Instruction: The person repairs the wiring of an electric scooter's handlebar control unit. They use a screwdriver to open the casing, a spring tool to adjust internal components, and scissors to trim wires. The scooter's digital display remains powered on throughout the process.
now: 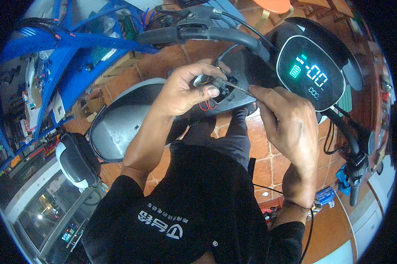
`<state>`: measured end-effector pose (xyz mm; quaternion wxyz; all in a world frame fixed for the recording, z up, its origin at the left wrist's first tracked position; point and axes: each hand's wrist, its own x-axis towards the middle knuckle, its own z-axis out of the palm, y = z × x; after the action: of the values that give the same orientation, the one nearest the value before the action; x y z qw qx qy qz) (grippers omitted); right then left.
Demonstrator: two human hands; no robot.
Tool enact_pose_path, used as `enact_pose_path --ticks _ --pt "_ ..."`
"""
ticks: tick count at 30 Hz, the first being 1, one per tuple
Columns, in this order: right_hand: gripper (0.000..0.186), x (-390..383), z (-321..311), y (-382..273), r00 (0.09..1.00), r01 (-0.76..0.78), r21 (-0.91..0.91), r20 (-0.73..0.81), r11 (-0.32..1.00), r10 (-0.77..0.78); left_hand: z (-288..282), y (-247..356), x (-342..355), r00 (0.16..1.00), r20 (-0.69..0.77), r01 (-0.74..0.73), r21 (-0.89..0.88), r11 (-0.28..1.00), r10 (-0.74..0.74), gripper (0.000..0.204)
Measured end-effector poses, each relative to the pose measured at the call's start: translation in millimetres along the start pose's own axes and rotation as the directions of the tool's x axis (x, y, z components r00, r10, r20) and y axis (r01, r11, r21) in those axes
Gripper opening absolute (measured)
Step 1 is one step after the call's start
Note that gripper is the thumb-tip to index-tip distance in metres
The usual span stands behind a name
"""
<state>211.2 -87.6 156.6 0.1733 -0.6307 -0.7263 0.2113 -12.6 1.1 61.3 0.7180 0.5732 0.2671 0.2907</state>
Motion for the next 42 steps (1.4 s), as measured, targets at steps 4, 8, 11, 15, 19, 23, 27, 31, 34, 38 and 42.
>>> enact_pose_path --ticks 4,8,11,15,19,23,27,31,34,38,42 --pt "0.021 4 -7 0 0.999 0.027 -0.013 0.026 1.0 -0.026 0 -2 0 1.0 0.0 -0.005 -0.078 0.997 0.005 0.032" --pt "0.019 5 -13 0 0.998 0.026 -0.037 0.052 0.999 -0.024 1 -4 1 1.0 -0.014 0.004 -0.116 0.993 -0.005 0.032" --pt "0.018 8 -15 -3 0.998 0.048 -0.054 0.049 0.997 -0.045 0 -3 0 1.0 -0.006 0.016 -0.081 0.997 -0.017 0.038" --pt "0.021 10 -18 -7 0.992 -0.025 -0.029 0.124 0.999 0.028 0 -1 0 1.0 -0.016 0.002 -0.026 1.0 -0.002 0.04" --pt "0.02 7 -14 -8 0.998 0.003 -0.053 0.058 0.999 0.0 3 1 1 0.999 -0.041 0.019 -0.033 0.999 -0.02 0.043" --pt "0.023 2 -5 -10 1.0 -0.016 -0.039 0.011 0.999 0.017 3 0 0 0.998 -0.058 0.03 -0.023 0.999 -0.031 0.044" --pt "0.025 -3 11 2 1.0 -0.018 0.199 -0.017 0.98 0.022 1 -2 1 1.0 -0.016 -0.003 -0.007 1.0 0.003 0.042" --pt "0.024 -2 19 10 0.999 -0.01 0.327 -0.027 0.945 0.02 0 -3 3 0.999 -0.007 -0.036 0.032 0.999 0.037 0.039" --pt "0.023 -1 12 2 0.997 -0.078 0.217 0.035 0.973 0.072 -1 0 2 0.999 -0.003 -0.042 0.035 0.998 0.042 0.035" --pt "0.023 -1 20 8 0.999 -0.042 0.333 0.012 0.942 0.04 -2 -3 3 0.997 0.019 -0.068 -0.039 0.997 0.069 0.031" --pt "0.022 1 24 15 0.996 -0.082 0.453 0.071 0.888 0.056 0 -9 1 0.999 0.001 -0.043 -0.124 0.991 0.043 0.033"
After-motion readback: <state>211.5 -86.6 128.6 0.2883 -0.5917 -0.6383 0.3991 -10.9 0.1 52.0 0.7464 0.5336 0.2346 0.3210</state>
